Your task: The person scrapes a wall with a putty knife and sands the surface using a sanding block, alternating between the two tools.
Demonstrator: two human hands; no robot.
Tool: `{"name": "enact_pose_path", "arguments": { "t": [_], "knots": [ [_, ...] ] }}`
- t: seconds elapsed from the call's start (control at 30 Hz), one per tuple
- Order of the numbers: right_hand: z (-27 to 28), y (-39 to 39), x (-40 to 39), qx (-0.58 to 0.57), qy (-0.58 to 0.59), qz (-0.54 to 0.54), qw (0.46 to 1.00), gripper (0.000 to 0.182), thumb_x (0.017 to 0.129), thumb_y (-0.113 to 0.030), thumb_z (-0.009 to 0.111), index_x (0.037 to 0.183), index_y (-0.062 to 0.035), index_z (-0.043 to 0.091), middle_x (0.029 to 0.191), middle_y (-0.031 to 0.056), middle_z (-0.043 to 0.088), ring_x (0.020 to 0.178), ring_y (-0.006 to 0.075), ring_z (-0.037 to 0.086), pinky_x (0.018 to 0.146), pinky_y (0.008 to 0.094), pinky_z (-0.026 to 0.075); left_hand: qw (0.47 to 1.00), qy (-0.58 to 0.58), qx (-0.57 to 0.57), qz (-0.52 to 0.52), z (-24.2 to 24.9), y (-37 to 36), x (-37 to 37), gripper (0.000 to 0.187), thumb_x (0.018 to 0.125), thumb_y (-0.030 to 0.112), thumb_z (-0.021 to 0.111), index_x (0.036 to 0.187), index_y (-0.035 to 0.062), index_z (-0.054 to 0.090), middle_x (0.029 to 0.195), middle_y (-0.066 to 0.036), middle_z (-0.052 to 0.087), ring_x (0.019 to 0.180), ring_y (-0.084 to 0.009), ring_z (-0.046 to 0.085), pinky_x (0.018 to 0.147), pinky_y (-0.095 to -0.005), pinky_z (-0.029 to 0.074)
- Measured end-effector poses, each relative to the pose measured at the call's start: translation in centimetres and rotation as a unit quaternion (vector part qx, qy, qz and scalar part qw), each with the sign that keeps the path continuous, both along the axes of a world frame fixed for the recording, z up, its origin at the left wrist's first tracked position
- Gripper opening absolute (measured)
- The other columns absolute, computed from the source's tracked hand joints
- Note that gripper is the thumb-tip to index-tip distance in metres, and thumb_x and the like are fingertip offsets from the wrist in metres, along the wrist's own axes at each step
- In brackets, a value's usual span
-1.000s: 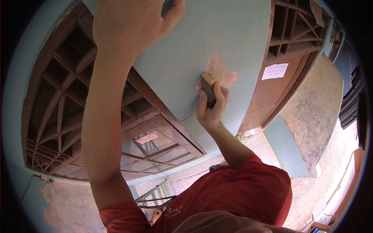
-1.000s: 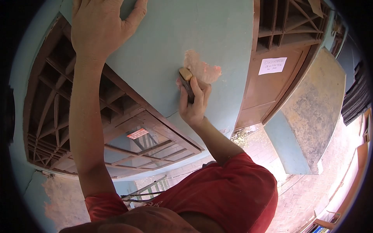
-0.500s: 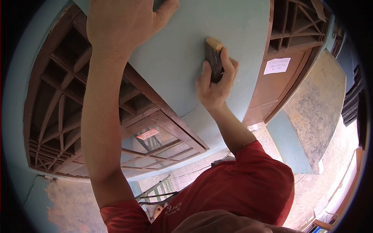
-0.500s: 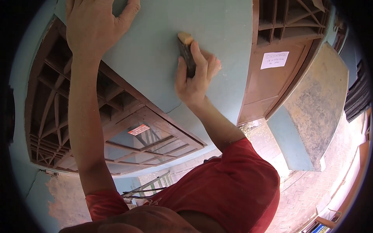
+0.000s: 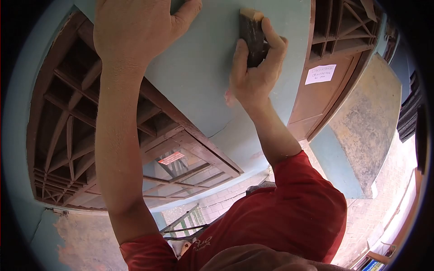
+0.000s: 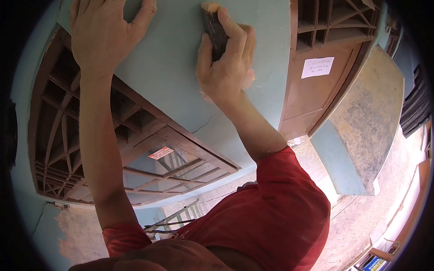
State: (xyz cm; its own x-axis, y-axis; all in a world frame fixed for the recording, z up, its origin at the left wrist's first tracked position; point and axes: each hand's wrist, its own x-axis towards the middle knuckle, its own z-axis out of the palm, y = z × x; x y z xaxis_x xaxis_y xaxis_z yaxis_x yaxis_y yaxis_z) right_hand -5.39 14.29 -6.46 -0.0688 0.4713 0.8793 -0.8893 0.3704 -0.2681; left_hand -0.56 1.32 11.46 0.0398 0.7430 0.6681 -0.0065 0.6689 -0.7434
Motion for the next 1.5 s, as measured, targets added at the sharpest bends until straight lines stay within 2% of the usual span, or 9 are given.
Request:
{"name": "enact_pose_path", "arguments": {
  "t": [0.27, 0.47, 0.57, 0.67, 0.9, 1.1, 1.3, 1.4, 1.5],
  "knots": [
    [-19.0, -3.4, 5.7, 0.133, -0.119, 0.003, 0.984, 0.063, 0.092, 0.005, 0.060, 0.150, 0.0127, 0.037, 0.114, 0.0233, 0.058, 0.094, 0.0268, 0.050, 0.084, 0.0413, 0.045, 0.999, -0.017, 0.015, 0.029, 0.0, 0.3, 0.8, 0.041, 0.080, 0.022, 0.070, 0.120, 0.0096, 0.069, 0.132, -0.010, 0.059, 0.126, -0.0311, 0.056, 0.108, -0.0489, 0.042],
    [0.2, -0.3, 1.8, 0.075, -0.063, -0.036, 0.994, 0.066, 0.091, 0.004, 0.062, 0.151, 0.0144, 0.038, 0.108, 0.0191, 0.053, 0.093, 0.0277, 0.051, 0.084, 0.0423, 0.046, 0.998, -0.035, 0.021, 0.057, -0.1, 0.5, 1.2, 0.042, 0.081, 0.023, 0.070, 0.121, 0.0101, 0.068, 0.133, -0.010, 0.058, 0.127, -0.0306, 0.055, 0.109, -0.0493, 0.041],
    [-1.8, -0.6, 1.9, 0.089, -0.057, -0.067, 0.992, 0.066, 0.091, 0.004, 0.062, 0.152, 0.0123, 0.039, 0.104, 0.0166, 0.052, 0.095, 0.0271, 0.051, 0.081, 0.0396, 0.046, 0.996, -0.036, 0.033, 0.068, -0.1, 0.1, 0.9, 0.042, 0.080, 0.023, 0.070, 0.121, 0.0099, 0.068, 0.132, -0.010, 0.058, 0.127, -0.0307, 0.055, 0.110, -0.0490, 0.041],
    [-15.9, -3.6, 4.9, 0.086, -0.117, -0.024, 0.989, 0.068, 0.086, 0.008, 0.066, 0.150, 0.0054, 0.046, 0.109, 0.0164, 0.057, 0.092, 0.0266, 0.052, 0.076, 0.0375, 0.046, 1.000, 0.007, 0.002, 0.003, -0.1, -0.1, 0.2, 0.043, 0.080, 0.023, 0.070, 0.121, 0.0093, 0.068, 0.132, -0.010, 0.059, 0.127, -0.0308, 0.055, 0.110, -0.0491, 0.041],
    [0.7, -0.1, 1.3, 0.103, -0.003, -0.077, 0.992, 0.068, 0.089, 0.005, 0.062, 0.152, 0.0118, 0.038, 0.106, 0.0167, 0.052, 0.092, 0.0242, 0.050, 0.074, 0.0356, 0.043, 0.999, -0.023, 0.010, 0.031, -0.2, 0.1, 0.7, 0.043, 0.079, 0.022, 0.071, 0.120, 0.0085, 0.068, 0.133, -0.011, 0.058, 0.127, -0.0311, 0.055, 0.110, -0.0496, 0.041],
    [-14.9, -3.7, 4.7, 0.087, -0.108, -0.033, 0.990, 0.067, 0.084, 0.011, 0.065, 0.148, 0.0026, 0.049, 0.106, 0.0156, 0.056, 0.092, 0.0228, 0.053, 0.065, 0.0301, 0.047, 0.998, -0.031, 0.025, 0.045, -0.4, 0.5, 1.3, 0.044, 0.079, 0.022, 0.071, 0.121, 0.0088, 0.068, 0.133, -0.011, 0.058, 0.128, -0.0313, 0.054, 0.110, -0.0494, 0.041],
    [1.0, -0.5, 1.7, 0.073, -0.043, -0.046, 0.995, 0.071, 0.089, 0.005, 0.060, 0.155, 0.0095, 0.035, 0.107, 0.0158, 0.053, 0.093, 0.0250, 0.049, 0.081, 0.0384, 0.044, 0.999, -0.025, 0.017, 0.040, -0.4, 0.5, 1.2, 0.044, 0.080, 0.023, 0.071, 0.121, 0.0091, 0.068, 0.135, -0.011, 0.057, 0.130, -0.0310, 0.053, 0.111, -0.0493, 0.040],
    [1.1, -0.4, 1.3, 0.093, -0.027, -0.087, 0.991, 0.070, 0.089, 0.005, 0.061, 0.154, 0.0110, 0.036, 0.106, 0.0159, 0.054, 0.092, 0.0251, 0.049, 0.081, 0.0381, 0.045, 0.999, -0.024, 0.011, 0.043, -0.4, 0.3, 1.0, 0.044, 0.080, 0.023, 0.072, 0.122, 0.0092, 0.068, 0.136, -0.011, 0.057, 0.131, -0.0308, 0.052, 0.112, -0.0495, 0.040],
    [-11.4, -2.9, 4.0, 0.098, -0.086, -0.024, 0.991, 0.070, 0.088, 0.006, 0.061, 0.154, 0.0119, 0.035, 0.113, 0.0181, 0.058, 0.093, 0.0259, 0.050, 0.086, 0.0418, 0.044, 0.999, -0.002, 0.012, 0.029, -0.6, -0.1, 0.4, 0.045, 0.079, 0.023, 0.072, 0.122, 0.0092, 0.068, 0.136, -0.011, 0.057, 0.131, -0.0308, 0.052, 0.112, -0.0498, 0.040]
  ]
}}
